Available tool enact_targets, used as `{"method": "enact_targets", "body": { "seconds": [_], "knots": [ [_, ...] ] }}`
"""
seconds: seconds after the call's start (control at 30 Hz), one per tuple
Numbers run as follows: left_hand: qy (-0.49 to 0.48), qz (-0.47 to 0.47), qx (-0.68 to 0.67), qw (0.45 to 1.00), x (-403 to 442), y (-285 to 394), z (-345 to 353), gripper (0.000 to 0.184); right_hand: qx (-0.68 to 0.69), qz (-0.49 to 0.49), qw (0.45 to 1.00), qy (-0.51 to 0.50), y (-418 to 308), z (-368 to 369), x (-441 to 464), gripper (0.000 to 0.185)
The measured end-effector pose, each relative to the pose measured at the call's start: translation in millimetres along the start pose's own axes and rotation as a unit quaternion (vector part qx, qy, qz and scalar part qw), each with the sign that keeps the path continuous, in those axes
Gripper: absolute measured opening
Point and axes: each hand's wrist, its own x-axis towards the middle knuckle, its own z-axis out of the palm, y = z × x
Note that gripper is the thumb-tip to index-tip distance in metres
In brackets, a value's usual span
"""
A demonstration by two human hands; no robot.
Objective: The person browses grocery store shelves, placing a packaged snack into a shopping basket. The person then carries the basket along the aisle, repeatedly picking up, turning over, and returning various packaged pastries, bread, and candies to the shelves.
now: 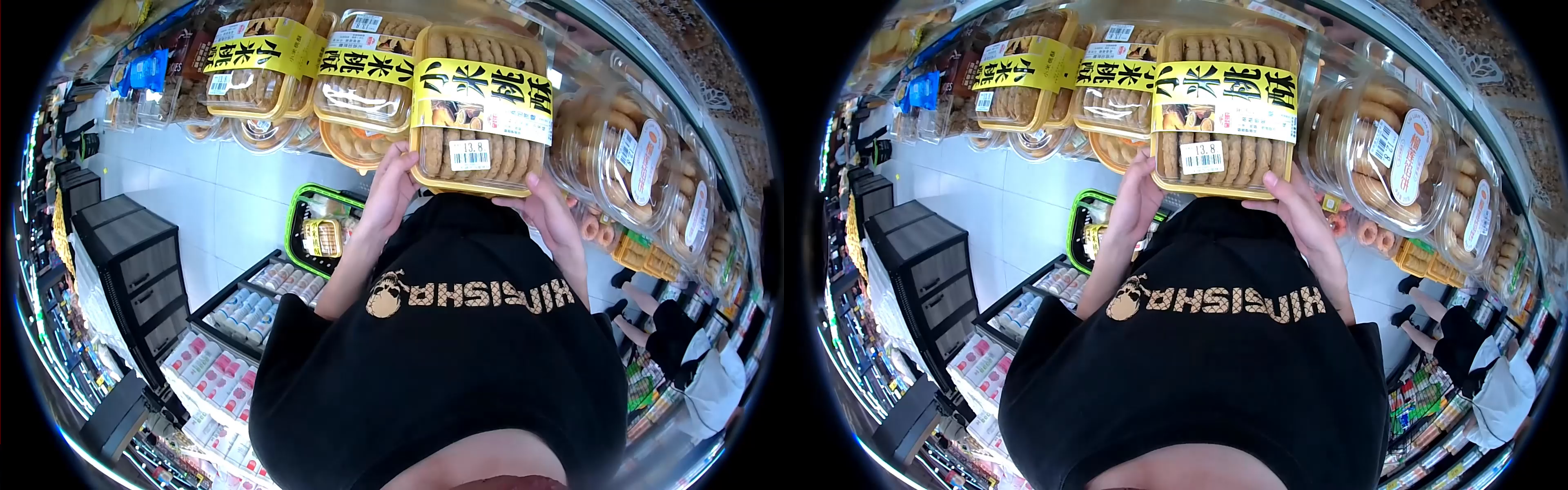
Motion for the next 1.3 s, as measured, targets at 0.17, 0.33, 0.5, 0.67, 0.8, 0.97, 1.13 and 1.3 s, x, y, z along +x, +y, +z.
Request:
{"method": "enact_targets", "body": {
  "seconds": [0.17,0.33,0.5,0.67,0.8,0.97,1.13,1.3],
  "knots": [
    [0.025,0.008,-0.013,1.0,2,-5,6,0.016,0.003,-0.002,1.0,0.006,-3,2,0,0.06],
    [0.032,0.028,0.033,0.999,-2,-6,9,0.022,0.021,-0.009,1.0,0.008,1,1,-3,0.062],
    [-0.022,-0.039,0.109,0.993,-15,15,4,0.044,-0.015,-0.008,1.0,0.02,6,6,-19,0.068],
    [-0.1,-0.044,0.309,0.945,-23,15,-27,0.061,-0.067,-0.064,0.995,0.034,10,15,-35,0.074],
    [-0.174,-0.064,0.339,0.922,-30,23,-31,0.063,-0.152,-0.086,0.984,0.018,11,7,-46,0.084],
    [-0.242,-0.171,0.522,0.8,-35,50,-9,0.057,-0.339,-0.182,0.923,0.012,-7,7,-59,0.09],
    [-0.116,0.137,0.647,0.741,-34,38,-15,0.054,-0.385,-0.254,0.886,0.037,-16,29,-59,0.08],
    [-0.094,0.19,0.684,0.698,-17,49,-4,0.057,-0.386,-0.441,0.806,0.082,5,32,-39,0.07]
  ]
}}
